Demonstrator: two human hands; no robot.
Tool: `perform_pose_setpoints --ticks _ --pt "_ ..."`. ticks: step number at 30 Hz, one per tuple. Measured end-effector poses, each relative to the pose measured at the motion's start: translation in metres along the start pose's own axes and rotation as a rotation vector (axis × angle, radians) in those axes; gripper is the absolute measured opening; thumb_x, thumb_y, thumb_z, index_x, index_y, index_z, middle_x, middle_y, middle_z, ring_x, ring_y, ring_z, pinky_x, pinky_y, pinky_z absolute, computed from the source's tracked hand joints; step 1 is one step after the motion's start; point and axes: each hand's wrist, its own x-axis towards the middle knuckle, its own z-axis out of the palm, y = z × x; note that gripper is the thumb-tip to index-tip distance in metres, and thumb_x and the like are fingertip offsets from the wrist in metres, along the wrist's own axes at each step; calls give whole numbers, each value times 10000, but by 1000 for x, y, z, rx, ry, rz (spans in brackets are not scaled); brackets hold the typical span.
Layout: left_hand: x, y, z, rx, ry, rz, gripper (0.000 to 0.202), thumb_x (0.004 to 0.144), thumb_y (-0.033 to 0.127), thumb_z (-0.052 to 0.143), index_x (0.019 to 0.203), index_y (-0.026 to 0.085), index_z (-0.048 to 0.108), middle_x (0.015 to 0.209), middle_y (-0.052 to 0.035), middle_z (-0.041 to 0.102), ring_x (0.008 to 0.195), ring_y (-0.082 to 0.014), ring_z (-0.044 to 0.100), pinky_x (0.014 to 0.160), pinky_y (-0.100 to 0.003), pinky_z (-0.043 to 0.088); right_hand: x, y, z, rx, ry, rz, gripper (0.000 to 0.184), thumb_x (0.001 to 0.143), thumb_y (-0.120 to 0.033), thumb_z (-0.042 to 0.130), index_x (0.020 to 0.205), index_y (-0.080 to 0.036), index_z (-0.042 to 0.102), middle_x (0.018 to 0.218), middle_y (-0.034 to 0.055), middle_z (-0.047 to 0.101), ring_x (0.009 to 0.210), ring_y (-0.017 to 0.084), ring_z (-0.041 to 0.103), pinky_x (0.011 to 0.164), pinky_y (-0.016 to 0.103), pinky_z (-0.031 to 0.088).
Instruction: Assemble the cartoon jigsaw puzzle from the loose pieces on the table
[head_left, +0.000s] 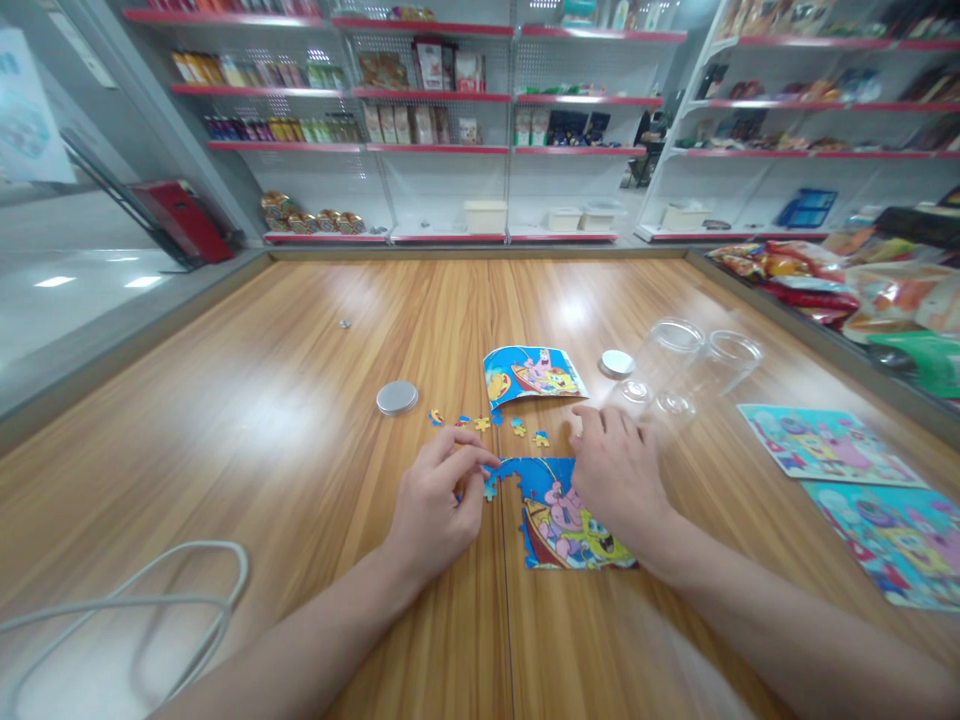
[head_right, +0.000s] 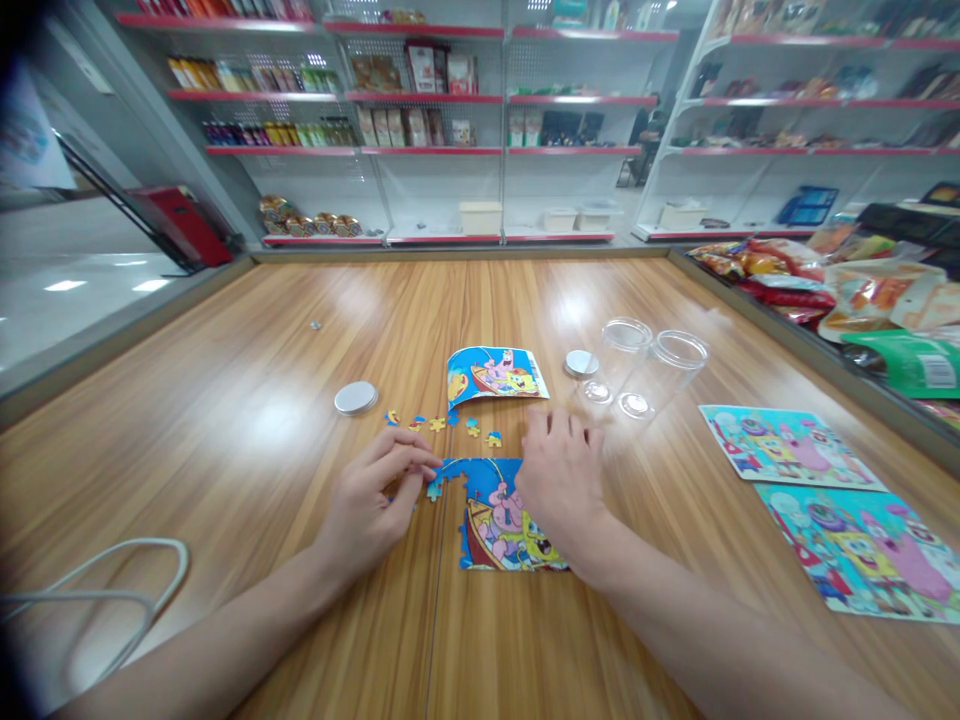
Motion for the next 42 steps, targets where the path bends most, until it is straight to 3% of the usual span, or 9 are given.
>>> perform_pose_setpoints --ticks 9,22,31,37,42 --pt "3 1 0 72 15 36 204 904 72 516 871 192 678 989 -47 615 835 -151 646 770 -315 527 1 -4 -2 -108 -180 26 260 979 -107 435 1159 -162 614 1007 125 625 1002 286 563 810 391 292" --pt "0 -3 2 64 5 59 223 893 65 519 906 197 698 1016 -54 605 796 -142 617 739 -307 534 -4 -11 -7 -32 -222 -173 205 996 -148 469 1125 -182 625 998 114 597 944 275 531 793 359 307" --pt "1 -1 2 62 -1 32 231 886 60 514 889 198 699 1006 -58 629 833 -158 636 696 -281 538 -5 -13 -3 -23 -203 -207 165 1018 -250 512 1127 -196 622 984 96 601 945 276 530 795 369 306" --pt "1 -1 2 85 -11 41 241 873 47 514 892 201 698 999 -57 640 833 -163 635 712 -294 544 -5 -10 0 14 -174 -205 166 997 -225 534 1127 -193 631 982 102 598 950 271 528 807 364 331" --pt "0 0 1 110 -30 38 253 876 45 511 901 210 702 1000 -49 647 855 -170 637 745 -314 546 -7 -8 2 194 -164 -293 284 949 -80 500 1174 -193 633 985 89 592 981 251 545 856 361 380"
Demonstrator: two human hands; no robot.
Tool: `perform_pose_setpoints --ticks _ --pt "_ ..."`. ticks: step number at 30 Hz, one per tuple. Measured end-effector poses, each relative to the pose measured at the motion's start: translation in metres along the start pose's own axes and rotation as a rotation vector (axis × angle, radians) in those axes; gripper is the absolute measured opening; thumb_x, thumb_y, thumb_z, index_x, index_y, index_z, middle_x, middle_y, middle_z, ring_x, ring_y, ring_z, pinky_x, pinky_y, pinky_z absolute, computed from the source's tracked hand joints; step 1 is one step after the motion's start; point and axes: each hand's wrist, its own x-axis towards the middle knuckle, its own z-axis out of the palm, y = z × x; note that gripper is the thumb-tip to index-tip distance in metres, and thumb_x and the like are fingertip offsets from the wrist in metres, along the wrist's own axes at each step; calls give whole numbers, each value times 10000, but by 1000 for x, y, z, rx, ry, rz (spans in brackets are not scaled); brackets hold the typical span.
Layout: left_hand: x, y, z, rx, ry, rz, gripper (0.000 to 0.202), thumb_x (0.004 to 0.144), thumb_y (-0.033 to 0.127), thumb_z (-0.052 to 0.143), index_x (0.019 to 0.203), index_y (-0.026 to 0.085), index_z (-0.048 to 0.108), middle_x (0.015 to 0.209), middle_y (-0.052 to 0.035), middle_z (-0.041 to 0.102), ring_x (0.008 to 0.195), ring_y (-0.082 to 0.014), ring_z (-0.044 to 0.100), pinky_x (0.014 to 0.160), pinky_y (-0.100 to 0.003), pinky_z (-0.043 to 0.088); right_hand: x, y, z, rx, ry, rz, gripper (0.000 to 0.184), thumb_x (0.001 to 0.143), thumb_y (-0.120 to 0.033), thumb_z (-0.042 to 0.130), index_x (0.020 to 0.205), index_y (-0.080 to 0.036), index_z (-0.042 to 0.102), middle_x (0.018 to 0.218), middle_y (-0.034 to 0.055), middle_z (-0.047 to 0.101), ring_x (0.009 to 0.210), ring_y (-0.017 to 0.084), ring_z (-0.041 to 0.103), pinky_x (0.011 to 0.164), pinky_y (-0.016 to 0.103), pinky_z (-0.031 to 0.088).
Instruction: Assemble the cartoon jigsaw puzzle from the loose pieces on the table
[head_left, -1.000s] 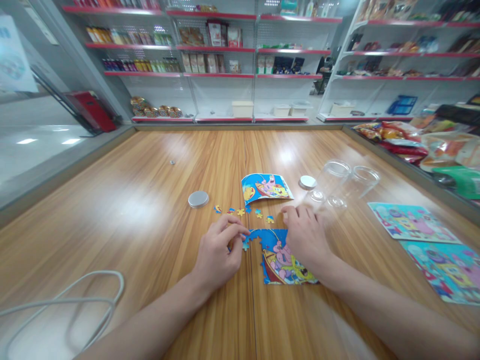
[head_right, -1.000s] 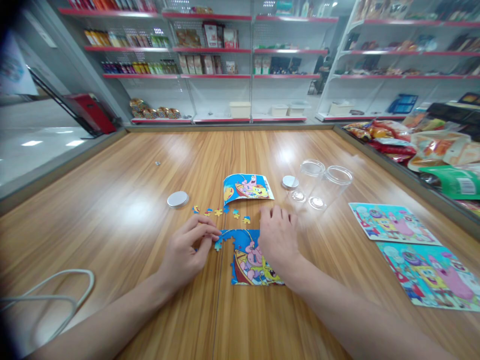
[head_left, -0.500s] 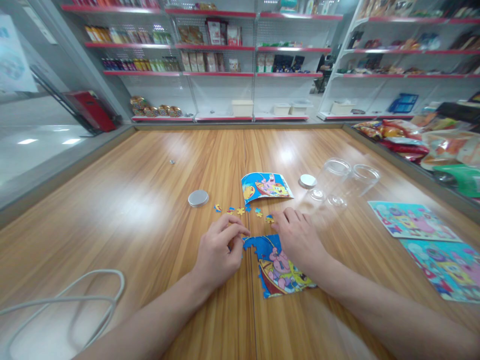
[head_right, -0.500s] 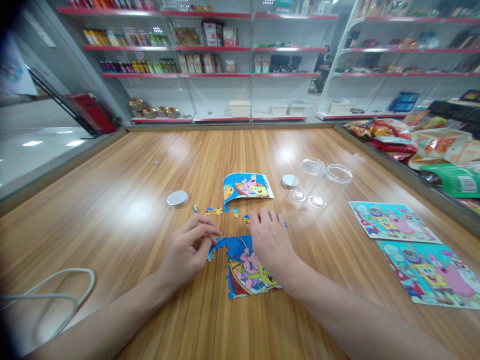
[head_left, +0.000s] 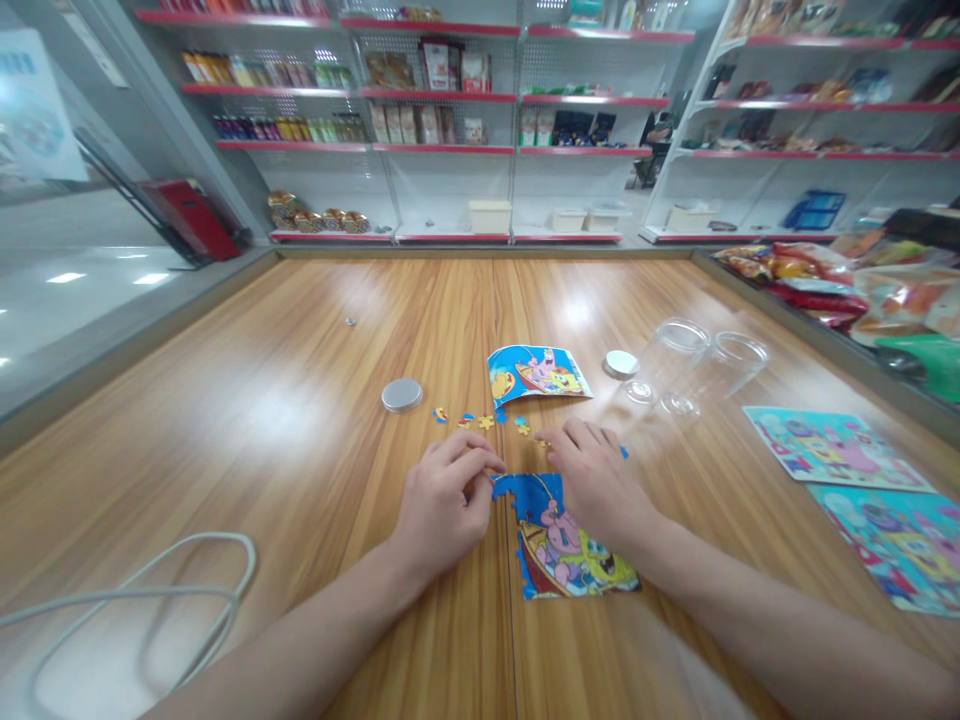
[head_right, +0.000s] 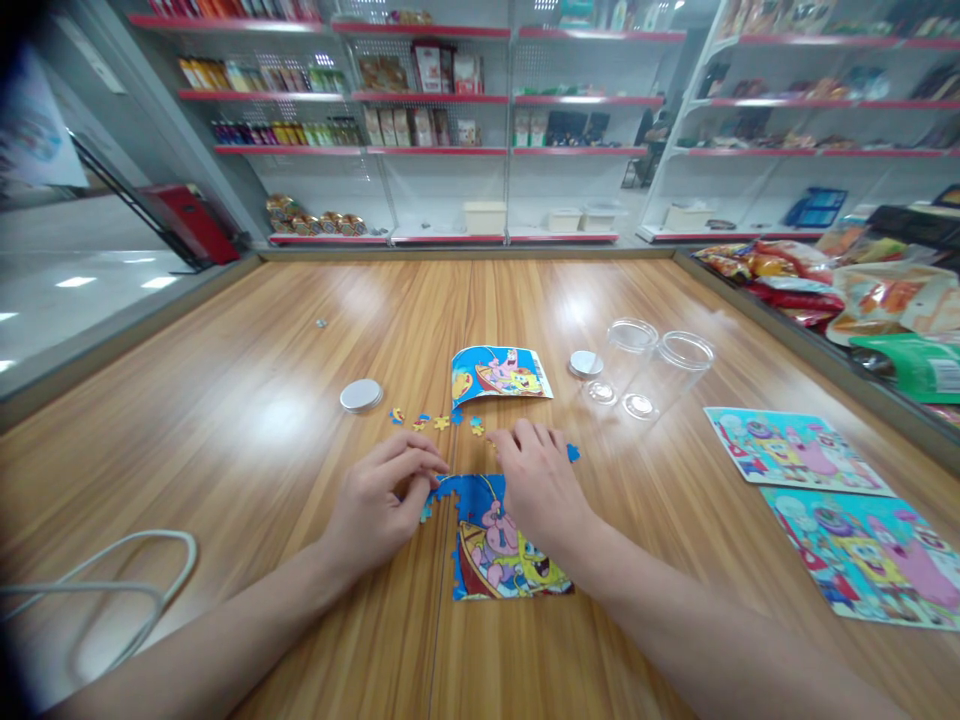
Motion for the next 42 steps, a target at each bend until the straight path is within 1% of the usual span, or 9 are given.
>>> perform_pose_setpoints --ticks 6,9,14,17,20,24,30,36,42 --pt "1 1 -1 16 6 16 253 875 44 514 905 209 704 996 -49 651 898 -181 634 775 -327 536 -4 -9 -5 349 168 -202 280 974 -73 447 1156 -170 638 979 76 566 894 200 537 813 320 442" --pt "1 0 -1 20 7 16 258 871 39 516 902 210 705 989 -47 651 882 -178 628 779 -331 534 -4 -14 -7 446 113 -252 226 995 -121 461 1136 -173 630 992 67 596 910 187 558 820 314 447" --pt "0 -1 0 12 1 16 251 872 42 522 909 208 707 997 -56 650 887 -181 629 776 -329 532 -5 -13 -13 399 39 -232 254 893 -54 494 1060 -183 635 958 52 649 931 197 584 824 325 427" --pt "0 0 0 17 6 28 248 877 43 518 907 205 704 985 -56 649 888 -178 629 785 -331 524 -12 -21 -24 337 14 -172 185 829 -97 525 969 -186 607 902 46 637 830 190 581 735 312 405" --pt "1 1 -1 36 4 43 251 868 34 518 896 204 701 972 -47 649 887 -175 627 798 -339 513 -21 -35 -34 186 -139 -36 97 792 -209 566 885 -194 542 854 45 607 709 185 554 601 307 319" --pt "2 3 -2 54 14 44 255 857 27 522 886 205 701 975 -38 655 894 -174 627 817 -352 504 -25 -42 -35 132 -268 -6 176 795 -243 568 960 -197 529 931 61 611 741 205 583 597 309 304" --pt "2 3 -2 37 24 21 247 873 43 517 871 204 705 966 -45 655 874 -174 629 796 -339 518 -17 -32 -30 189 -235 19 342 811 -175 579 1150 -204 550 1050 68 648 871 221 639 663 313 366" --pt "1 -2 0 -16 15 -40 256 879 52 516 879 212 716 984 -52 653 861 -172 630 768 -319 545 -18 -33 -22 174 -174 96 105 889 -193 555 981 -196 605 944 53 666 783 197 632 634 306 347" --pt "0 -2 0 -43 9 -63 258 876 48 514 877 207 716 993 -58 649 861 -173 638 730 -301 558 -15 -31 -18 211 -151 79 57 903 -192 559 929 -194 609 905 38 669 764 180 623 639 295 333"
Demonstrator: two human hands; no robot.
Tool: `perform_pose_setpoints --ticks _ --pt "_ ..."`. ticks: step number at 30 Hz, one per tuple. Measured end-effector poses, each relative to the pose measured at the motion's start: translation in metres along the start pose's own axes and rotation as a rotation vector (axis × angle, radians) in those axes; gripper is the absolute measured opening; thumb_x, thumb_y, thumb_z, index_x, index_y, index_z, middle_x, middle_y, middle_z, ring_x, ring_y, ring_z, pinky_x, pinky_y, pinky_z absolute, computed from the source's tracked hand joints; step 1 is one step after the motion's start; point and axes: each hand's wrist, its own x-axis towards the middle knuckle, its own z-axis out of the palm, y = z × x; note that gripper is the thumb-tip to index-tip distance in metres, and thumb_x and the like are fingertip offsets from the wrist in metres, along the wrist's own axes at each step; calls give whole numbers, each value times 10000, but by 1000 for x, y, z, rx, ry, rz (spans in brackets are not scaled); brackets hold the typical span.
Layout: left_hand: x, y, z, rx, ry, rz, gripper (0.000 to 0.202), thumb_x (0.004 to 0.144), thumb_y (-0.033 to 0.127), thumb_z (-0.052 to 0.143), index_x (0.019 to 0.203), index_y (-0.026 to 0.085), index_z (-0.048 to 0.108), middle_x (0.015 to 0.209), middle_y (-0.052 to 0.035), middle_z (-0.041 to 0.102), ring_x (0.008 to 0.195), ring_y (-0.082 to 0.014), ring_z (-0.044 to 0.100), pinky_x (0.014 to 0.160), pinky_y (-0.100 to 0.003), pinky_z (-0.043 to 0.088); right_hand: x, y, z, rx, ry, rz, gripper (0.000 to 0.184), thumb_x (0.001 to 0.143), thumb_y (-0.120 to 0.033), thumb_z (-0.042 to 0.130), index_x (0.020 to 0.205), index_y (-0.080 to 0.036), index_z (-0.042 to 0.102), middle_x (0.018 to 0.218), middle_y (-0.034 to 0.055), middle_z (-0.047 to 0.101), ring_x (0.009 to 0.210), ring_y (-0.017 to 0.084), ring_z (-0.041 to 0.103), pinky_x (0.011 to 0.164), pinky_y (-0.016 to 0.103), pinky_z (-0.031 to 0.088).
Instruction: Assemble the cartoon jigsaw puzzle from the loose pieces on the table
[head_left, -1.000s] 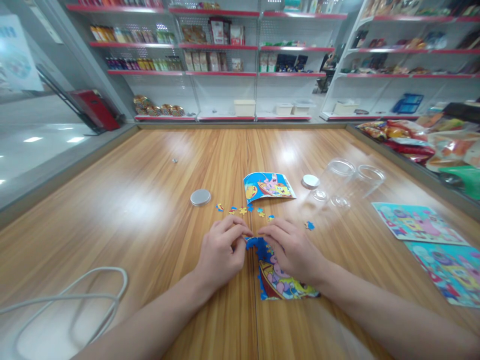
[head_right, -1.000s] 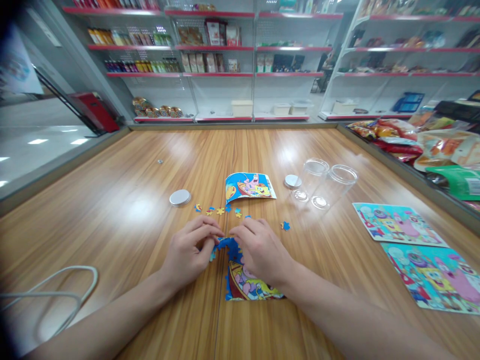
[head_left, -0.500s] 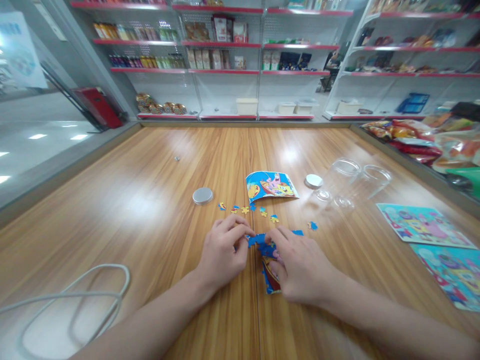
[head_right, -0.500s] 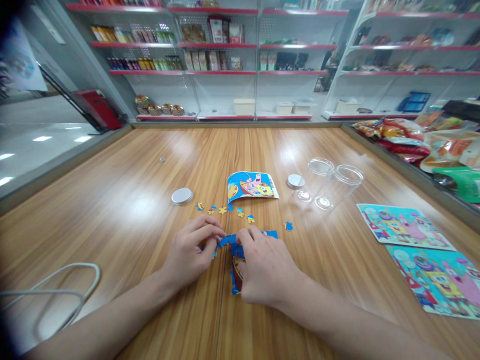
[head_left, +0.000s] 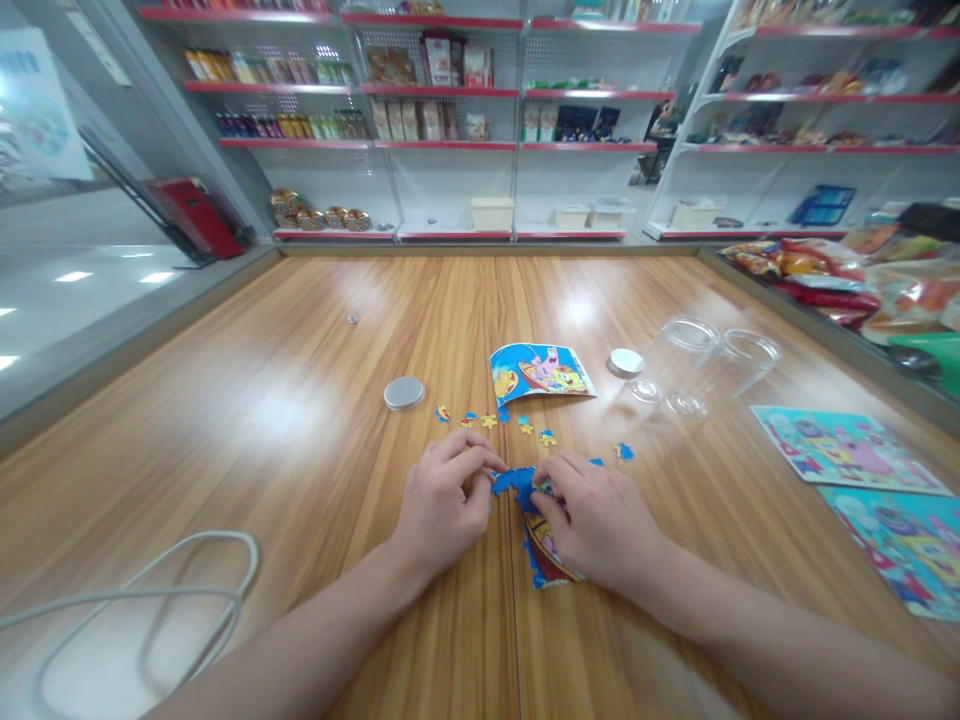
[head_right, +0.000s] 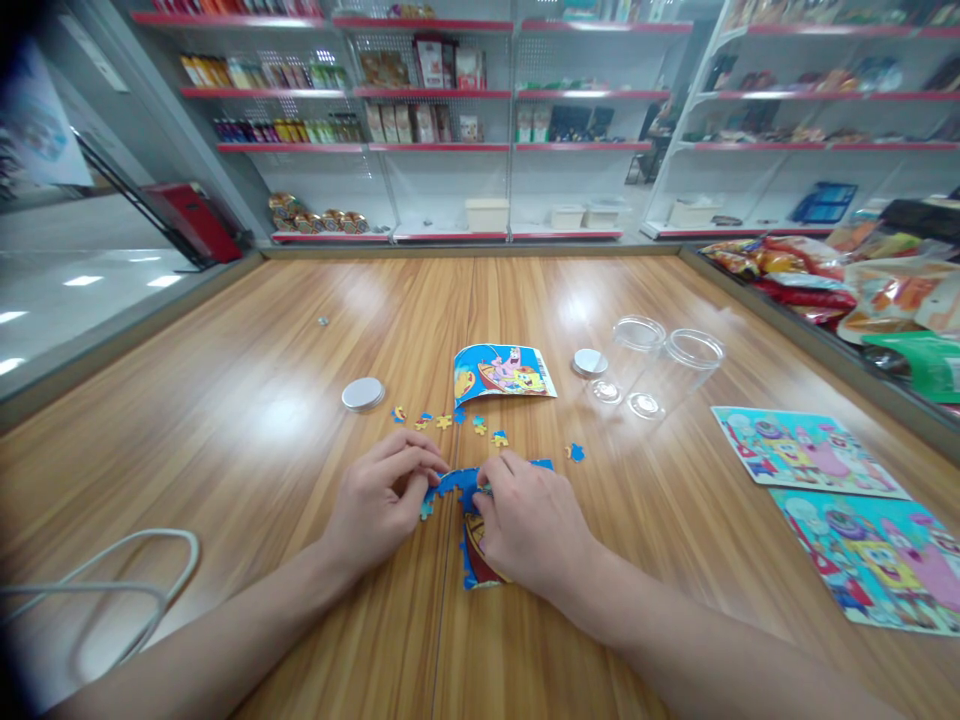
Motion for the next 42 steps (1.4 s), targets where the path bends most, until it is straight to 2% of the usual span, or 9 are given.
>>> perform_pose_setpoints --ticks 4,10,15,20,26,30,36,38,42 --pt "1 2 -1 5 -4 0 259 879 55 508 876 207 717 983 -56 652 867 -177 639 743 -310 561 1 0 1 -1 18 9 30 899 -211 567 891 -197 592 862 25 670 734 185 616 622 297 306" --pt "2 1 -2 15 -16 3 257 880 52 512 875 209 715 987 -56 657 885 -180 639 779 -321 559 0 1 4 -38 10 6 129 926 -234 556 808 -186 575 787 23 665 689 173 604 592 294 269" --pt "2 0 -1 10 -17 -3 262 880 51 508 897 215 712 982 -49 658 869 -175 633 783 -319 552 -3 2 6 -18 51 -50 154 937 -239 547 804 -186 602 804 22 645 706 165 586 621 296 317" --pt "2 1 -2 16 -11 2 259 882 53 508 891 216 710 976 -49 660 896 -181 638 796 -321 547 -4 0 5 -5 54 -119 187 951 -193 498 991 -203 680 915 42 614 792 175 584 688 301 399" --pt "3 3 -3 19 -12 -2 259 874 47 512 879 214 710 972 -45 662 901 -183 640 797 -322 545 -3 0 5 -64 75 -66 337 953 -226 504 1259 -197 640 1044 87 592 912 219 597 731 325 459" --pt "4 3 -3 16 -11 -5 257 870 48 514 873 211 713 978 -48 660 892 -182 638 791 -319 544 -2 -1 4 -62 113 -58 299 950 -229 519 1207 -201 669 1018 86 595 895 212 599 711 313 450" --pt "3 3 -2 10 -5 -7 266 868 43 509 874 212 714 974 -44 658 889 -178 638 786 -314 540 -5 3 8 -60 162 -154 262 969 -210 488 860 -206 726 784 31 637 697 155 594 641 293 378" --pt "3 4 -2 8 -8 -9 261 871 47 508 869 208 714 972 -46 658 891 -178 638 789 -315 537 -6 4 9 -85 143 -150 265 974 -223 488 874 -215 733 767 20 677 671 152 612 618 295 358" --pt "3 5 -3 10 -15 -16 258 880 56 502 867 205 713 979 -48 658 898 -178 636 805 -318 533 -4 5 10 -138 127 -106 262 971 -259 498 1084 -228 732 824 23 742 680 173 665 597 301 347"
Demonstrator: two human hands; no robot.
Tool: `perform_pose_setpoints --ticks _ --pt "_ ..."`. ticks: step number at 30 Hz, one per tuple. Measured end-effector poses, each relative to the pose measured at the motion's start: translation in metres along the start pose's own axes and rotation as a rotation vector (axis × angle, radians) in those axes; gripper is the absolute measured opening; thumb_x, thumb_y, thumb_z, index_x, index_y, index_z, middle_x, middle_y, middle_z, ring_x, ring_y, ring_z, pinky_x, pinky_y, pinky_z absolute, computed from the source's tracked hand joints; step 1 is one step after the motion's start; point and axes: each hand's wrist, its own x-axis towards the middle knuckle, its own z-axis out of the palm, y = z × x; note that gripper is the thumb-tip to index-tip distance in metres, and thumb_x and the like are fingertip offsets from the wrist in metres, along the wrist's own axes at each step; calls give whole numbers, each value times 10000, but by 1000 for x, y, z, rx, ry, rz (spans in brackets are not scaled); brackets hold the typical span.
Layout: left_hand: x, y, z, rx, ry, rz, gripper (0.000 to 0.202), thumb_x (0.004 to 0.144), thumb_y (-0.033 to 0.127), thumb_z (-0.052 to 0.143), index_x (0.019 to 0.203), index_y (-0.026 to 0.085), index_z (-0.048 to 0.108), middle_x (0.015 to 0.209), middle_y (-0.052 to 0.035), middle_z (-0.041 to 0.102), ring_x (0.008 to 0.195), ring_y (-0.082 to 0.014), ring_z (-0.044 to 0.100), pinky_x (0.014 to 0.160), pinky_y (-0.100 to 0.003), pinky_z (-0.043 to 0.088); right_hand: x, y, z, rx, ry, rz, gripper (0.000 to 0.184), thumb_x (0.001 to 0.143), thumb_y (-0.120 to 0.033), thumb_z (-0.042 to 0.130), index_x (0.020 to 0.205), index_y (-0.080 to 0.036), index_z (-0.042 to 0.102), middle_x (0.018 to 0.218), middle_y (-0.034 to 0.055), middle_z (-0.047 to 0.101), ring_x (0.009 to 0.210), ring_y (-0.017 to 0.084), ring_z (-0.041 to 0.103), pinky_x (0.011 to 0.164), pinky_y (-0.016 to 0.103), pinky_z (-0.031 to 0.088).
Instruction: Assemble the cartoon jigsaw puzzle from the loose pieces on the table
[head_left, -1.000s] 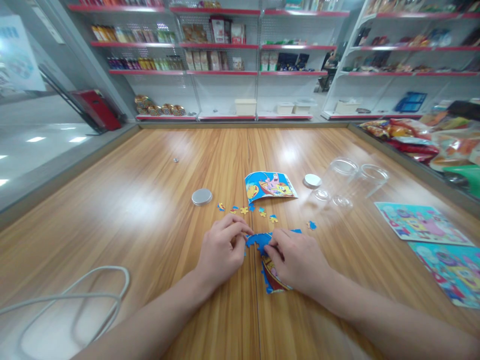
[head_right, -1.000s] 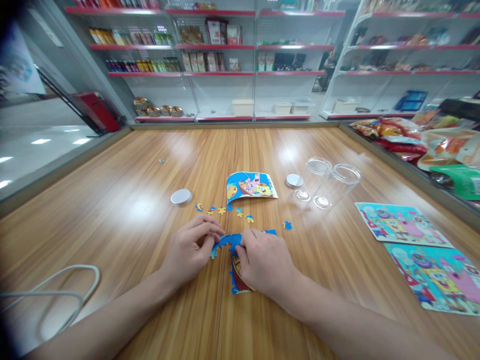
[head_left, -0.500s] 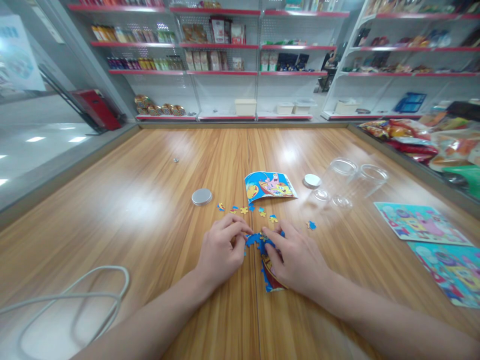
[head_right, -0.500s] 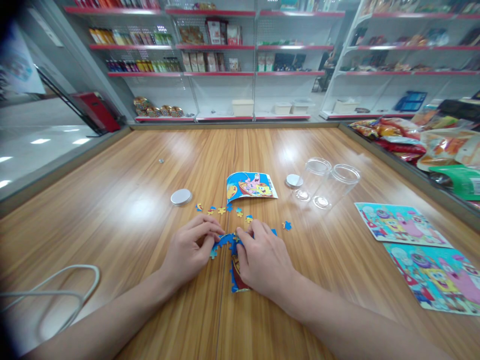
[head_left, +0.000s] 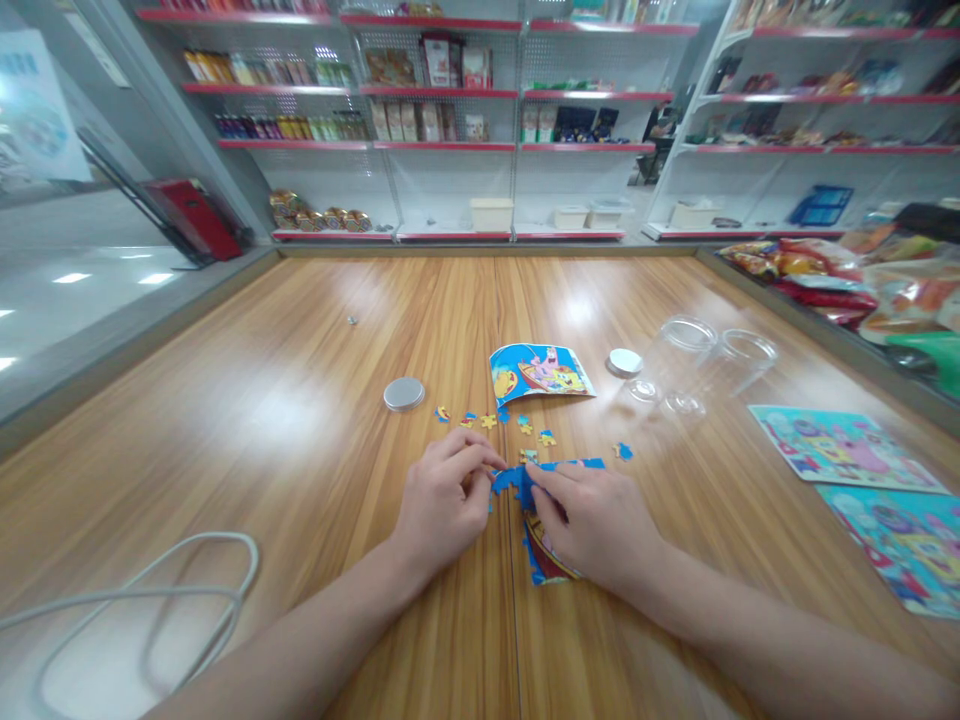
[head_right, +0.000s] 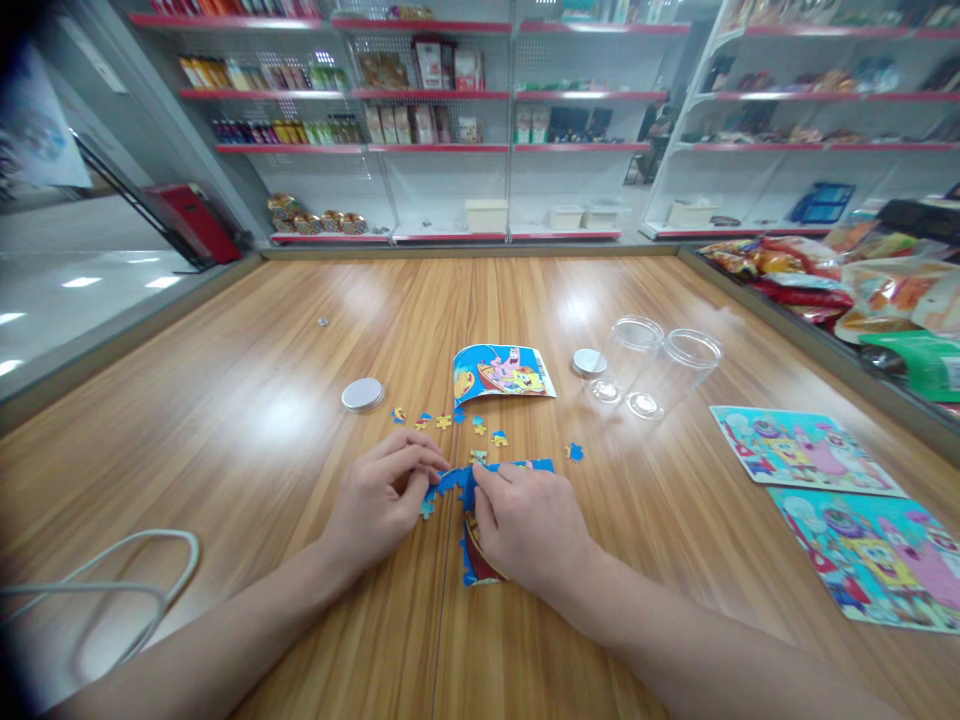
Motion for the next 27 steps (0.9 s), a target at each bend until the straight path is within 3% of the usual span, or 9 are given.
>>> perform_pose_setpoints --ticks 5,11,13,17,20,22,24,27 --pt "0 -1 0 -5 -3 -2 256 881 64 503 878 209 713 983 -47 660 898 -179 635 802 -319 529 3 -2 -2 -25 -9 20 284 957 -242 493 1125 -220 721 855 33 758 702 198 690 601 315 354" --pt "-1 0 1 -137 23 -31 219 880 99 526 853 198 719 967 -52 654 841 -172 644 748 -304 523 1 -2 -2 91 33 -28 222 936 -200 507 897 -220 724 794 12 744 702 165 680 623 298 347" --pt "2 -2 -1 -325 136 -119 184 885 129 533 845 183 705 903 -44 655 743 -149 644 710 -292 515 1 -2 0 101 27 -32 201 918 -201 525 820 -207 700 763 13 737 683 161 675 619 296 335" --pt "13 -17 -7 -756 525 -387 110 745 106 565 802 154 646 669 2 594 618 -116 582 675 -261 482 0 -1 3 96 24 -24 219 924 -223 525 755 -196 662 731 17 730 652 159 663 609 297 304" --pt "20 -24 -10 -962 622 -439 223 579 58 562 777 147 613 659 10 566 619 -97 541 672 -235 486 -1 1 4 84 15 -17 217 928 -225 524 747 -192 640 725 18 723 644 152 649 600 295 278" --pt "20 -22 -12 -1066 589 -412 283 511 43 536 766 149 600 686 7 558 621 -98 535 648 -237 509 -1 1 5 75 11 -15 221 927 -228 524 732 -190 621 706 17 713 625 145 632 594 295 260" --pt "17 -16 -13 -1202 459 -395 284 464 52 502 719 152 576 670 15 517 533 -84 470 496 -206 459 -1 1 5 71 11 -11 221 927 -234 522 730 -190 612 698 17 706 611 141 619 590 296 246" --pt "11 -7 -13 -1359 47 -442 194 468 103 484 643 156 549 606 21 466 389 -64 316 317 -183 244 -1 1 5 74 14 -10 219 928 -235 519 732 -192 606 692 15 698 609 140 612 592 298 241"
